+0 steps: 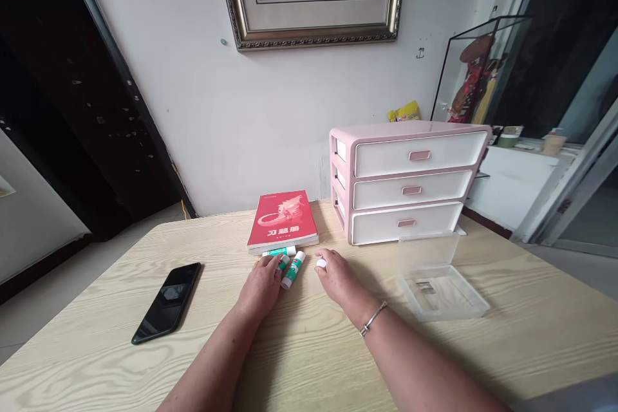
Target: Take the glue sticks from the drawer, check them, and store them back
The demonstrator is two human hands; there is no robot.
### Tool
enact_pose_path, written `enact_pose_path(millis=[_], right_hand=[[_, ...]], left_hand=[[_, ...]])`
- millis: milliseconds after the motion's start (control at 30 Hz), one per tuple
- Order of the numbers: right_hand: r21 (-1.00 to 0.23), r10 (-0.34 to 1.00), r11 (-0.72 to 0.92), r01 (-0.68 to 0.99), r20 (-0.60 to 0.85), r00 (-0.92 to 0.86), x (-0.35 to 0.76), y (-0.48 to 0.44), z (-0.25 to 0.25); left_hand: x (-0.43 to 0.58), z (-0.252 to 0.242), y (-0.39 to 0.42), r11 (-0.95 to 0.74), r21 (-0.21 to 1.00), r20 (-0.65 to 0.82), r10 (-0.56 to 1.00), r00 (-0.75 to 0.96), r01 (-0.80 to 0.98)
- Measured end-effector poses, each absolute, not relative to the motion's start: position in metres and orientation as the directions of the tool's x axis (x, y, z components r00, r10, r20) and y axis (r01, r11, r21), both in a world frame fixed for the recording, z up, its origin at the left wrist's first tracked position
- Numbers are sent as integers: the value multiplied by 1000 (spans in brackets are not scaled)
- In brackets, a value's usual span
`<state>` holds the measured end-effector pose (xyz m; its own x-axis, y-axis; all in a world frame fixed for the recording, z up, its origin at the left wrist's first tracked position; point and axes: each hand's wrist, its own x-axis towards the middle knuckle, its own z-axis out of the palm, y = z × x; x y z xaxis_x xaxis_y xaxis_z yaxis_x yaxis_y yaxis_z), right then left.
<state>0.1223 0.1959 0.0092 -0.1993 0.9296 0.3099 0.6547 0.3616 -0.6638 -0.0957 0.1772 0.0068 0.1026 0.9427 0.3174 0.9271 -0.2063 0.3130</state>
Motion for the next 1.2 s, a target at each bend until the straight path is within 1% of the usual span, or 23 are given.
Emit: enact_pose_path(millis=[100, 167, 233, 333, 400, 567, 633, 700, 800, 867, 967, 1067, 1133, 1200], right_hand=[[-657, 926, 373, 655, 309, -217, 121, 195, 15], [-659, 925, 374, 653, 314, -213, 120, 194, 17], [-659, 924, 374, 652, 326, -199, 119, 194, 16], [-656, 917, 378, 653, 363, -166, 120, 195, 14], [-657, 915, 370, 657, 382, -133, 121, 197, 14], [-686, 922, 311, 657, 385, -34, 124, 196, 24], [-715, 925, 298, 633, 379, -7, 125, 193, 29], [-744, 928, 295, 599, 373, 6, 125, 190, 33], [-794, 929, 323, 515, 370, -12, 125, 184, 35], [-827, 929, 348, 441, 367, -45, 124, 181, 35], [-852, 928, 371, 370, 358, -106, 120, 178, 33], [-871, 930, 366, 327, 335, -149, 117, 178, 31], [-873, 936, 351, 338, 318, -149, 114, 177, 31], [-849, 938, 346, 400, 318, -138, 111, 174, 33]], left_hand=[[-90, 14, 172, -232, 260, 381, 917, 121, 937], [-82, 23, 166, -247, 189, 434, 889, 144, 950], [-73, 31, 160, -225, 109, 455, 877, 153, 968], [-60, 36, 156, -168, 9, 433, 889, 147, 986], [-54, 35, 156, -153, -34, 405, 901, 154, 988], [-47, 33, 157, -167, -69, 360, 915, 181, 983], [-48, 34, 153, -159, -58, 379, 910, 169, 986], [-51, 35, 145, -156, -24, 429, 890, 151, 988], [-55, 36, 132, -233, 77, 509, 845, 163, 969], [-56, 36, 125, -308, 164, 524, 832, 182, 937], [-54, 36, 119, -354, 257, 478, 856, 200, 899], [-50, 35, 118, -379, 284, 408, 879, 247, 881], [-47, 34, 118, -372, 289, 380, 890, 251, 882], [-43, 34, 118, -351, 281, 377, 896, 234, 893]])
